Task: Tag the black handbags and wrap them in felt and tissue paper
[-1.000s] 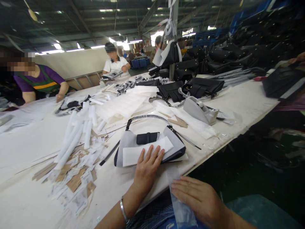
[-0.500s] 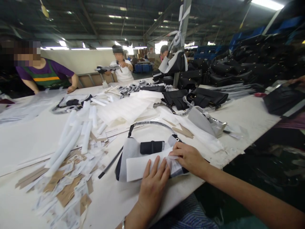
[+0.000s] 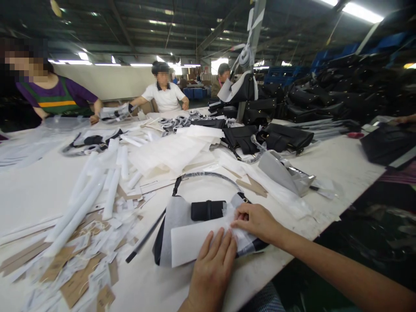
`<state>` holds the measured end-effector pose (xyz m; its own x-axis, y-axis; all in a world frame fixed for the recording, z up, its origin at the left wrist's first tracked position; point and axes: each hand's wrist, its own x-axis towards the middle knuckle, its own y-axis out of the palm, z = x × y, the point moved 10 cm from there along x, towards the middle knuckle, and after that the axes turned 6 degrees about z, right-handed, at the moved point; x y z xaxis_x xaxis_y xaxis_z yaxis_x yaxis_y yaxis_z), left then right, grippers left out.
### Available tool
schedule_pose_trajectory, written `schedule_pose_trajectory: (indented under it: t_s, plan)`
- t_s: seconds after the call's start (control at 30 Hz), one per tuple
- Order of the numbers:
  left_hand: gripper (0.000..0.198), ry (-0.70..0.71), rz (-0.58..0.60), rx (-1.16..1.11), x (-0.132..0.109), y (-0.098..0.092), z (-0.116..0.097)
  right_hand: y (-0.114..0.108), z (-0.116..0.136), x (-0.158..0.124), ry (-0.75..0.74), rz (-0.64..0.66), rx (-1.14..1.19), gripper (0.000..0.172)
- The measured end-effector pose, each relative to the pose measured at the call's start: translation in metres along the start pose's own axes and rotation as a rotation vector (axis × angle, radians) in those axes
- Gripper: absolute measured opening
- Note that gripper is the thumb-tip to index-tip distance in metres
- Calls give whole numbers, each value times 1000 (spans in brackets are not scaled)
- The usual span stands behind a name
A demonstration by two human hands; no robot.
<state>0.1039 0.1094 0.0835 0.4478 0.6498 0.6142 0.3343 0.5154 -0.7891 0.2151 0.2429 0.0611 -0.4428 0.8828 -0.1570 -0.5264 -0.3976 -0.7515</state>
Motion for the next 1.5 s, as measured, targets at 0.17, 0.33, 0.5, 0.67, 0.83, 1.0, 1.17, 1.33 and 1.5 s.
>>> schedule_pose_trajectory:
  t_s: [0.17,0.33,0.5,0.67,0.83,1.0,1.17,1.33,1.5]
  plan:
    - [49,15,99,-5,1,9,-2,2,-6,5,14,0,-1,25]
    - [52,-54,115,24,6,14,-2,1,-8,12,-3,-26,-7,33]
    - [46,42,232,104,11,18,-8,-3,-7,16,-16,-44,-17,30]
    - [42,60,315,156,15,22,-8,-1,-6,19,-31,-28,9,25]
    - [40,15,251,131,13,26,-6,-27,-15,12,-48,-113,-2,18]
    - [46,86,225,160,3,39,-3,-141,-68,-20,38,-468,-124,26]
    - [44,113,126,145,-4,44,2,-239,-149,-39,282,-673,-137,25]
    - [63,124,161,193,-10,52,3,-234,-211,-23,513,-511,80,34]
    - [56,97,146,153,-10,51,6,-214,-230,-20,557,-459,372,42]
